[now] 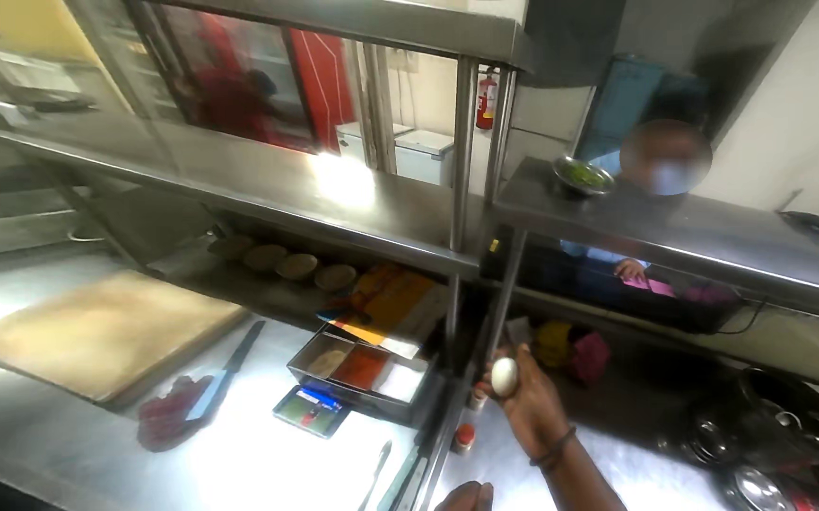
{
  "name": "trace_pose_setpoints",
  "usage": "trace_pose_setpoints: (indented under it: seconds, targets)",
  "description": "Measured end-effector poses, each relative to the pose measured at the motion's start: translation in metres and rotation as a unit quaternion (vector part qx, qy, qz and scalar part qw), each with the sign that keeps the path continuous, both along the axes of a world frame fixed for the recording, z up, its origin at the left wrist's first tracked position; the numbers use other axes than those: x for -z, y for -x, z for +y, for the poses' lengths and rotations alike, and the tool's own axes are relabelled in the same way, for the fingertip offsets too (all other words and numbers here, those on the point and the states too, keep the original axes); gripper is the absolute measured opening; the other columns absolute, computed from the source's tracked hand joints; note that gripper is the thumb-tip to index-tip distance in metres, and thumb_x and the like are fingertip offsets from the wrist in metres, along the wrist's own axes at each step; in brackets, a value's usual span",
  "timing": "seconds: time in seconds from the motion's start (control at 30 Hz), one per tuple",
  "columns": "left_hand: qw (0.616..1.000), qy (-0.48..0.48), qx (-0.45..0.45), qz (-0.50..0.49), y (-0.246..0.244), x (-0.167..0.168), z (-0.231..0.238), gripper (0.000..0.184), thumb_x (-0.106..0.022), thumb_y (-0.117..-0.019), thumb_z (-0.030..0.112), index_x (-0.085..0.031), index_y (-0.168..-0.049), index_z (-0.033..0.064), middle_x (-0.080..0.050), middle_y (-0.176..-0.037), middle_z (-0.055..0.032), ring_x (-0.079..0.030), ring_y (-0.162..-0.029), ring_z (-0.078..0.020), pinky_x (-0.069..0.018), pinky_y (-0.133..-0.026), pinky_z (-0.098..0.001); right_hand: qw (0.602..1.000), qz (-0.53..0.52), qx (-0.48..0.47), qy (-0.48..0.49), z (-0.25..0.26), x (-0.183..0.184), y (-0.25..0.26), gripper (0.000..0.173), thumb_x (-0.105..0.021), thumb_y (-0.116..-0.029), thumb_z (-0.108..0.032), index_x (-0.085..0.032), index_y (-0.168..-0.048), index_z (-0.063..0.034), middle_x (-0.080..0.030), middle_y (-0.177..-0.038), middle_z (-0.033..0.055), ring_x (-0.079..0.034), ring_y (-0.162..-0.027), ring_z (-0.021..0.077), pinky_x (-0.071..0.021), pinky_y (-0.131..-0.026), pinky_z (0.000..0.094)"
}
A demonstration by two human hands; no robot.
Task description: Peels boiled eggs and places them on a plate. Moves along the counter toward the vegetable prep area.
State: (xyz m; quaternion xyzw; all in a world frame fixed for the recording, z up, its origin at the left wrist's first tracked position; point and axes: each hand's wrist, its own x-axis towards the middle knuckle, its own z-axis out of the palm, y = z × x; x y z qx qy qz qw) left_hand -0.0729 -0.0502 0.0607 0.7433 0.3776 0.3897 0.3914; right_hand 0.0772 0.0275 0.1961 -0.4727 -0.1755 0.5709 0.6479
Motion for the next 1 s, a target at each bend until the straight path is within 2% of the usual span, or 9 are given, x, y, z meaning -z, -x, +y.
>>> trace_pose_setpoints:
  seconds: [0.2,0.37,0.5,0.6,0.67,0.73,0.8,0.87,1.0]
  targets:
    - [1.0,-0.004,0.005,-0.004,0.0,0.002,0.001,0.043,-0.044,-0.1094,0.02,-0.063,-0.08,-0.0045,-0.059,-0.07,-0.0147,-0.061,-0.066,-0.0224,-0.0533,-0.065,-0.0389,1.0,-0.008,-0.006,-0.008,-0.022,-0.004,-0.002,0.049,-0.025,-0.1149,-0.032,-0.06,-0.117,0.0028,-0.065,-0.094,0.0153,-0.068,-0.082,0.0236,-0.06,-0.079,0.0362]
    - [1.0,-0.005,0.007,0.004,-0.001,0.001,-0.001,0.044,-0.043,-0.1095,0.021,-0.065,-0.082,-0.0049,-0.06,-0.07,-0.0148,-0.061,-0.066,-0.0233,-0.0536,-0.066,-0.0398,0.999,-0.024,-0.015,-0.015,-0.043,-0.007,-0.005,0.047,-0.025,-0.1147,-0.028,-0.056,-0.136,0.001,-0.064,-0.103,0.0148,-0.068,-0.086,0.0231,-0.0594,-0.083,0.0369]
    - [1.0,0.001,0.019,0.008,-0.003,-0.005,-0.006,0.043,-0.043,-0.1096,0.021,-0.065,-0.082,-0.0047,-0.06,-0.07,-0.0147,-0.061,-0.065,-0.0232,-0.0534,-0.065,-0.0398,0.997,0.071,-0.002,-0.002,-0.046,-0.005,-0.007,0.046,-0.028,-0.1145,-0.031,-0.051,-0.14,0.0006,-0.067,-0.107,0.019,-0.071,-0.092,0.0275,-0.0601,-0.087,0.041]
    - [1.0,0.006,0.008,-0.003,-0.003,-0.002,-0.011,0.043,-0.045,-0.109,0.02,-0.064,-0.079,-0.0034,-0.058,-0.068,-0.0129,-0.06,-0.065,-0.0214,-0.0525,-0.064,-0.0385,0.987,0.157,0.005,0.029,-0.039,0.004,-0.012,0.049,-0.03,-0.1134,-0.038,-0.051,-0.135,0.0012,-0.067,-0.106,0.0213,-0.071,-0.094,0.0308,-0.0601,-0.086,0.0424]
    - [1.0,0.009,-0.011,0.001,0.001,0.003,-0.012,0.042,-0.046,-0.1081,0.022,-0.065,-0.08,-0.0021,-0.06,-0.069,-0.0109,-0.062,-0.065,-0.0192,-0.0548,-0.064,-0.0375,0.983,0.176,0.024,0.037,-0.039,0.018,-0.016,0.04,-0.036,-0.1126,-0.03,-0.052,-0.132,0.0014,-0.066,-0.105,0.0207,-0.071,-0.091,0.0298,-0.0608,-0.084,0.0404]
    - [1.0,0.01,-0.027,0.004,0.006,0.007,-0.012,0.041,-0.045,-0.1071,0.024,-0.067,-0.083,-0.0005,-0.062,-0.07,-0.0084,-0.062,-0.064,-0.016,-0.0557,-0.062,-0.0353,0.991,0.128,0.03,0.026,-0.052,0.043,-0.021,0.03,-0.042,-0.1103,-0.012,-0.052,-0.133,0.0031,-0.067,-0.108,0.02,-0.07,-0.094,0.0279,-0.0601,-0.088,0.0385]
    - [1.0,0.001,-0.029,0.001,0.013,0.013,-0.009,0.041,-0.043,-0.108,0.028,-0.067,-0.087,0.0011,-0.061,-0.072,-0.0056,-0.061,-0.064,-0.0122,-0.0555,-0.061,-0.0317,0.999,0.01,0.012,0.034,-0.076,0.076,-0.029,0.036,-0.05,-0.1061,-0.002,-0.047,-0.141,0.004,-0.066,-0.117,0.0209,-0.07,-0.103,0.0269,-0.0584,-0.095,0.0378]
    - [1.0,-0.009,-0.029,-0.004,0.018,0.022,-0.003,0.043,-0.042,-0.109,0.032,-0.067,-0.089,0.0032,-0.061,-0.073,-0.0029,-0.06,-0.064,-0.0097,-0.0552,-0.061,-0.029,0.986,-0.147,-0.02,0.08,-0.109,0.121,-0.042,0.045,-0.062,-0.1008,-0.006,-0.047,-0.142,0.0045,-0.066,-0.123,0.02,-0.071,-0.107,0.0246,-0.0599,-0.096,0.0359]
    - [1.0,-0.013,-0.027,0.003,0.025,0.027,0.006,0.043,-0.041,-0.1087,0.033,-0.065,-0.084,0.0076,-0.058,-0.069,0.0014,-0.057,-0.061,-0.0075,-0.0519,-0.057,-0.0262,0.883,-0.397,-0.077,0.237,-0.187,0.205,-0.071,0.05,-0.072,-0.0945,-0.027,-0.059,-0.136,-0.0021,-0.066,-0.125,0.0166,-0.071,-0.098,0.021,-0.0601,-0.088,0.0366]
